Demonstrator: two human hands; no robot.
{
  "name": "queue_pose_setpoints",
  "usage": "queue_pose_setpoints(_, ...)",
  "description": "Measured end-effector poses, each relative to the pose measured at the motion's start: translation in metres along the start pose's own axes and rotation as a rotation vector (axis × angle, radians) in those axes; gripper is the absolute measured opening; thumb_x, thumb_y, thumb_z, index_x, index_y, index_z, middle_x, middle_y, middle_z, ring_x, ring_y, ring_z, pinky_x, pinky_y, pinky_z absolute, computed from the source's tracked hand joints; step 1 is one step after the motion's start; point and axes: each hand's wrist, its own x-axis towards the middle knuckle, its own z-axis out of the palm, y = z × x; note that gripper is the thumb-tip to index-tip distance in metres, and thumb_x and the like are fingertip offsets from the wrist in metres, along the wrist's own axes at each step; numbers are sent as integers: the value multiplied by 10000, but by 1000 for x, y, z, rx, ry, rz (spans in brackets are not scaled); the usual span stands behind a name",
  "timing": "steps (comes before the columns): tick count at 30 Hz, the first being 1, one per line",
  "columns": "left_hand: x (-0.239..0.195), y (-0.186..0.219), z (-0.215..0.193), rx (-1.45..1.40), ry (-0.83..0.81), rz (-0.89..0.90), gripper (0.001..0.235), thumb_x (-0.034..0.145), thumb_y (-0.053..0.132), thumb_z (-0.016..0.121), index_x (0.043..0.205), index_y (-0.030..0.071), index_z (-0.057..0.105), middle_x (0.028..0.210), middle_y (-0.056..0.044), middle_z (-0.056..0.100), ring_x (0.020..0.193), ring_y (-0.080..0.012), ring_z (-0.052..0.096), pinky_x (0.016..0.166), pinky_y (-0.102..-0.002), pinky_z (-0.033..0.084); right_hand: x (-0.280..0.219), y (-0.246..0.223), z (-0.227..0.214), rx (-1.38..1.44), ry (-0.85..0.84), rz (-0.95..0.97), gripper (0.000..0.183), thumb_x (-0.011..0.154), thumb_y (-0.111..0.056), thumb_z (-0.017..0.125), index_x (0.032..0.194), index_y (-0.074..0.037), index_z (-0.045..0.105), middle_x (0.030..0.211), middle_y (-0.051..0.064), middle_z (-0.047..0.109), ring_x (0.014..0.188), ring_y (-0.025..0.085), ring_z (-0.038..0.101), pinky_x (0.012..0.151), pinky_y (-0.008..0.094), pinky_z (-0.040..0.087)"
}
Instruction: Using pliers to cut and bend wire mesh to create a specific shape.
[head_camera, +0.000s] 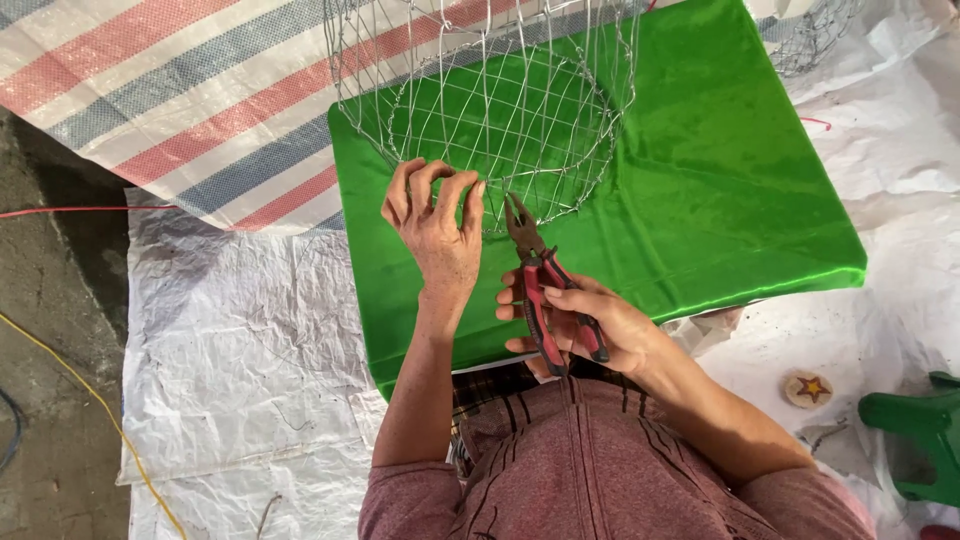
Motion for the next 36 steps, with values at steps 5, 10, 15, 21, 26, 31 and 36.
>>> queue_pose_setpoints(5, -1, 1, 0, -1, 0, 4, 44, 984, 251, 715, 1004, 229, 683, 1047, 17, 597, 1216, -280, 524, 1040, -440, 342, -7, -8, 19, -28, 69, -12, 299, 936, -79, 623, 1190, 73, 583, 1045, 172, 693, 970, 303, 699, 874, 556, 581)
queue_pose_setpoints(10, 0, 3, 0, -4, 5, 4, 42, 994, 249, 700, 1019, 225, 678, 1058, 10, 594, 1221, -283, 520, 1035, -441, 347, 7, 6, -25, -48, -59, 1, 335, 952, -93, 603, 1238, 72, 542, 1152, 339, 659, 1020, 552, 690, 701, 658, 592)
queue_pose_setpoints(15, -1, 2, 1, -5, 13, 10, 43, 999, 254, 689, 1026, 226, 671, 1067, 12, 590, 1223, -281, 521, 1028, -435, 347, 11, 12, -29, -23, -55, 64, 375, 940, -110, 613, 1255, 75, 528, 1170, 364, 658, 989, 591, 688, 582, 643, 571)
queue_pose_setpoints(21, -3, 0, 3, 2, 19, 11, 42, 986, 251, 705, 1009, 229, 678, 1052, 16, 590, 1212, -276, 528, 1029, -422, 353, 8, -2, 13, -61, 15, -55, 288, 924, -27, 617, 1156, 124, 537, 1036, 347, 687, 896, 515, 724, 764, 691, 565)
queue_pose_setpoints(26, -5, -1, 5, 3, 31, 12, 45, 981, 248, 712, 1008, 230, 681, 1058, 15, 593, 1218, -276, 529, 1037, -421, 353, 6, -1, 20, -58, 28, -61, 272, 958, -72, 615, 1152, 101, 536, 946, 301, 692, 856, 425, 733, 774, 626, 592)
queue_pose_setpoints(31, -5, -3, 6, 7, 35, 8, 54, 970, 253, 726, 1004, 236, 688, 1059, 28, 596, 1221, -268, 530, 1044, -421, 357, 13, 9, 0, -15, -24, -24, 325, 1012, -143, 565, 1185, 131, 532, 904, 364, 679, 801, 509, 747, 637, 592, 629)
queue_pose_setpoints(36, -7, -5, 7, 6, 41, 20, 47, 979, 257, 718, 1011, 236, 691, 1059, 22, 593, 1223, -272, 529, 1055, -423, 341, 7, 7, 13, 98, -17, -113, 222, 1011, -92, 559, 1134, 90, 528, 959, 290, 617, 787, 413, 698, 634, 566, 621)
